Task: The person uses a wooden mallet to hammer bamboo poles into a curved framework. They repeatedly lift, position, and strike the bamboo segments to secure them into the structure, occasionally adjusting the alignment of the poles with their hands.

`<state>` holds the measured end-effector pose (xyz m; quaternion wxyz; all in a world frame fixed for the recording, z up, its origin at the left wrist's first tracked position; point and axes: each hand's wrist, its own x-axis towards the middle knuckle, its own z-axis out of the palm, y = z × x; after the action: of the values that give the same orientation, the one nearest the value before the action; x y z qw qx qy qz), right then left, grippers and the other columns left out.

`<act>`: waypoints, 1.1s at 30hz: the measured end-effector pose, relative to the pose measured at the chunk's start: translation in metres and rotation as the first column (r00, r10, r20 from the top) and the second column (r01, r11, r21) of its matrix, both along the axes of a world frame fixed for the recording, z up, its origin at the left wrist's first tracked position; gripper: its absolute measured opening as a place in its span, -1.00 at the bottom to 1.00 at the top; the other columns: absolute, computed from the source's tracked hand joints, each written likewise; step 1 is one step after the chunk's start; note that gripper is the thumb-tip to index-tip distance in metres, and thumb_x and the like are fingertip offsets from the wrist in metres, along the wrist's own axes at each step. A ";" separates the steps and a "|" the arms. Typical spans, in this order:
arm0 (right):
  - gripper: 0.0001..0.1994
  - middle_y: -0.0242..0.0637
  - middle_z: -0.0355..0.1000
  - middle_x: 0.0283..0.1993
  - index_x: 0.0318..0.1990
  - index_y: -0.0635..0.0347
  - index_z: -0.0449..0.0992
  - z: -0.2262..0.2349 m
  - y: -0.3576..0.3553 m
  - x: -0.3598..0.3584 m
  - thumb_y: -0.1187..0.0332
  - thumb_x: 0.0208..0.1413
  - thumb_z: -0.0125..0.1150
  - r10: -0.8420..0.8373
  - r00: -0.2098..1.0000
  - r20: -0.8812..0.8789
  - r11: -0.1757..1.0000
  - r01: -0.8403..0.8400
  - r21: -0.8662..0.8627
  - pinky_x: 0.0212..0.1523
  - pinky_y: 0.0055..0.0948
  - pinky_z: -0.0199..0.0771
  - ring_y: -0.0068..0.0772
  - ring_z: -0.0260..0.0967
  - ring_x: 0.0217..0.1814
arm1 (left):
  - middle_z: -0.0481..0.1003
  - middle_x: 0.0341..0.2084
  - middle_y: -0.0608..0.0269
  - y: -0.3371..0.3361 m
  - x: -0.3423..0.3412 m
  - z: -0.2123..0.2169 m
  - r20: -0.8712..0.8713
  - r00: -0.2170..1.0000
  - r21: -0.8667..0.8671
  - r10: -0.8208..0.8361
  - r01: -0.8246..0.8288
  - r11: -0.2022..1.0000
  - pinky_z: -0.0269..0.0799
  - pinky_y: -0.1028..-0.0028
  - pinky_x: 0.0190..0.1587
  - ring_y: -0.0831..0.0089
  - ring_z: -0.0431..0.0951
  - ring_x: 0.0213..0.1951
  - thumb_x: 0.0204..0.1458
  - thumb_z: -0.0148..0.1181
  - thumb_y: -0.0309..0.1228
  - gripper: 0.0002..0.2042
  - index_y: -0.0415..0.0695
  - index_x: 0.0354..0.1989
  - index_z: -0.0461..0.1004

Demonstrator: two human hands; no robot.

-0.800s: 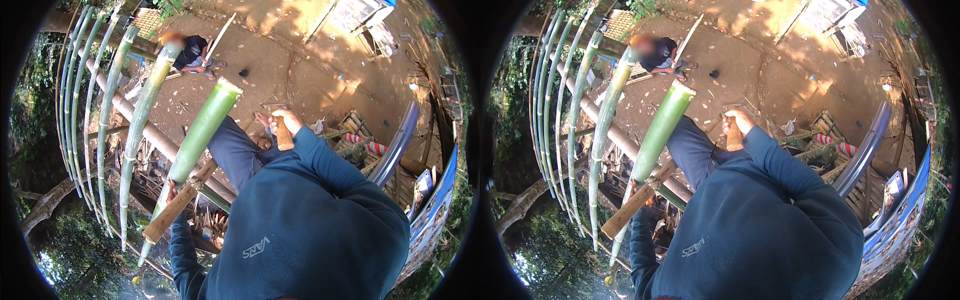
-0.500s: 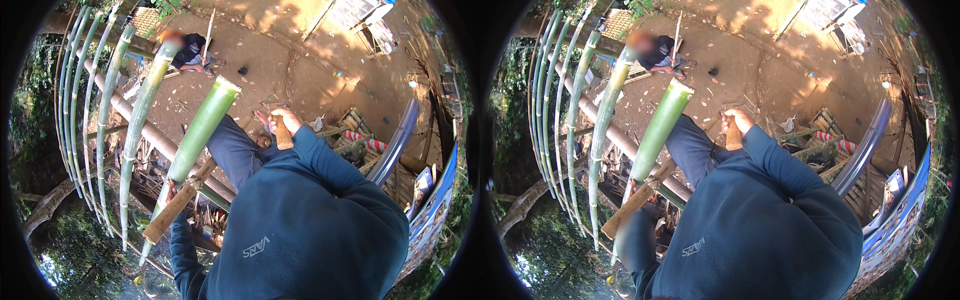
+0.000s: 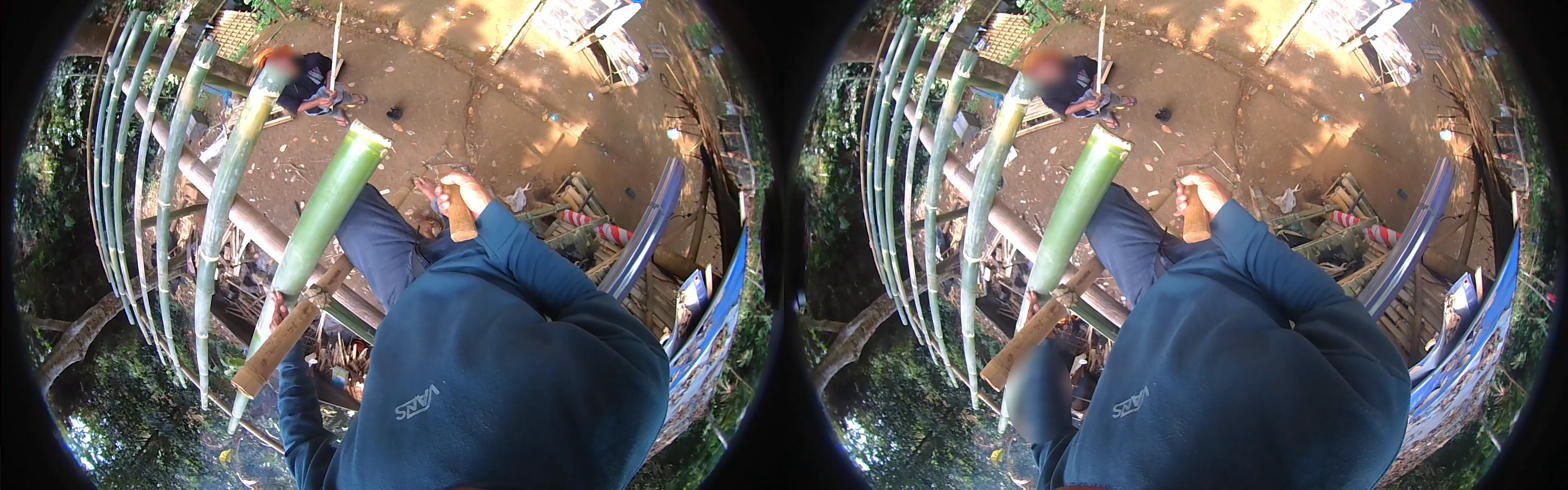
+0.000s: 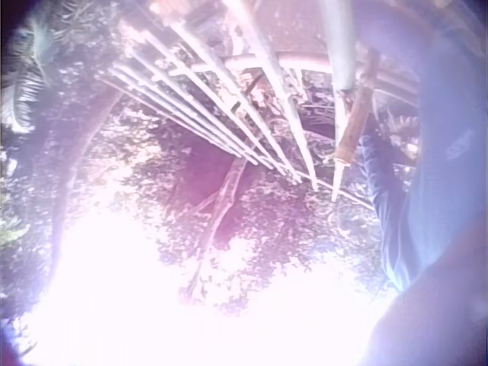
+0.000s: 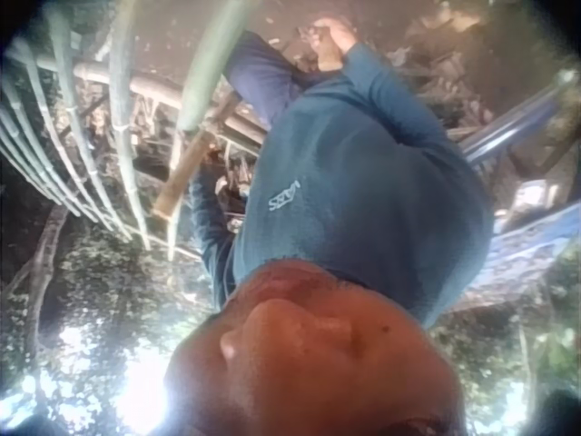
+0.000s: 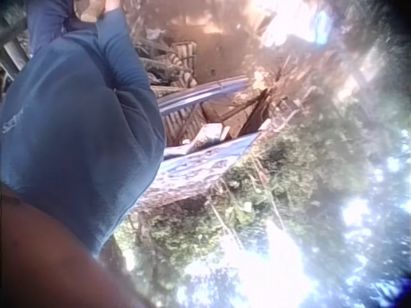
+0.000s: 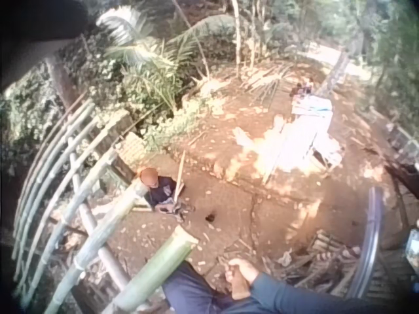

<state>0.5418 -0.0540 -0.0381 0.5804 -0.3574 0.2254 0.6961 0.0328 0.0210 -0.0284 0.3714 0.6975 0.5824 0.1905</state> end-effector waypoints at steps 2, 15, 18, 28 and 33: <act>-0.86 -0.32 0.28 -0.49 -0.35 0.23 0.34 0.004 0.002 0.003 0.35 0.05 0.04 0.032 0.999 0.027 0.999 -0.033 0.039 -0.51 -0.50 0.33 -0.48 0.23 -0.52 | 0.44 0.02 -0.08 -0.002 -0.008 -0.008 0.038 0.998 -0.056 0.052 -0.050 0.997 0.28 0.35 0.13 0.25 0.42 0.10 0.29 -0.18 -0.19 -0.58 -0.28 0.05 0.41; -0.45 -0.40 0.23 -0.64 0.28 0.21 0.02 0.159 0.063 -0.019 0.37 0.19 0.07 -0.424 0.177 0.888 0.878 -0.162 0.451 -0.71 -0.53 0.29 -0.56 0.20 -0.70 | 0.19 -0.57 0.41 0.094 -0.031 0.229 0.912 0.396 0.076 0.109 -0.423 0.903 0.08 0.57 -0.51 0.61 0.12 -0.59 0.27 -0.14 -0.12 -0.64 -0.20 -0.05 0.32; -0.67 -0.45 0.22 -0.62 0.06 0.39 0.33 0.222 0.094 -0.063 0.39 0.19 0.07 -0.282 0.426 0.860 0.747 -0.465 0.475 -0.67 -0.60 0.22 -0.65 0.17 -0.66 | 0.14 -0.54 0.40 0.053 0.044 0.325 0.918 0.358 0.266 -0.172 -0.232 0.935 0.03 0.61 -0.51 0.65 0.08 -0.58 0.31 -0.23 -0.27 -0.70 -0.27 -0.03 0.26; -0.82 -0.29 0.48 -0.33 -0.24 0.35 0.51 0.270 0.088 -0.190 0.39 0.10 0.26 0.031 0.401 0.915 0.402 -0.843 0.356 -0.38 -0.56 0.36 -0.63 0.34 -0.38 | 0.41 0.04 -0.11 0.003 0.215 0.283 0.968 0.060 -0.202 0.244 -0.395 0.896 0.46 0.44 -0.07 0.36 0.54 -0.16 0.31 -0.31 -0.10 -0.54 -0.31 0.04 0.22; -0.86 -0.36 0.42 -0.48 -0.30 0.33 0.48 0.252 0.083 -0.184 0.41 0.14 0.21 -0.040 0.390 0.920 0.455 -0.813 0.364 -0.46 -0.59 0.34 -0.62 0.33 -0.49 | 0.36 0.08 -0.06 0.001 0.215 0.252 0.956 0.115 -0.187 0.268 -0.466 0.865 0.40 0.37 0.04 0.31 0.46 -0.02 0.29 -0.18 -0.20 -0.57 -0.33 0.14 0.17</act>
<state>0.3578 0.0286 0.2139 0.4856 -0.3896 -0.5268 0.5787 0.2479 0.0218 0.2237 0.5322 0.2858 0.3604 0.7108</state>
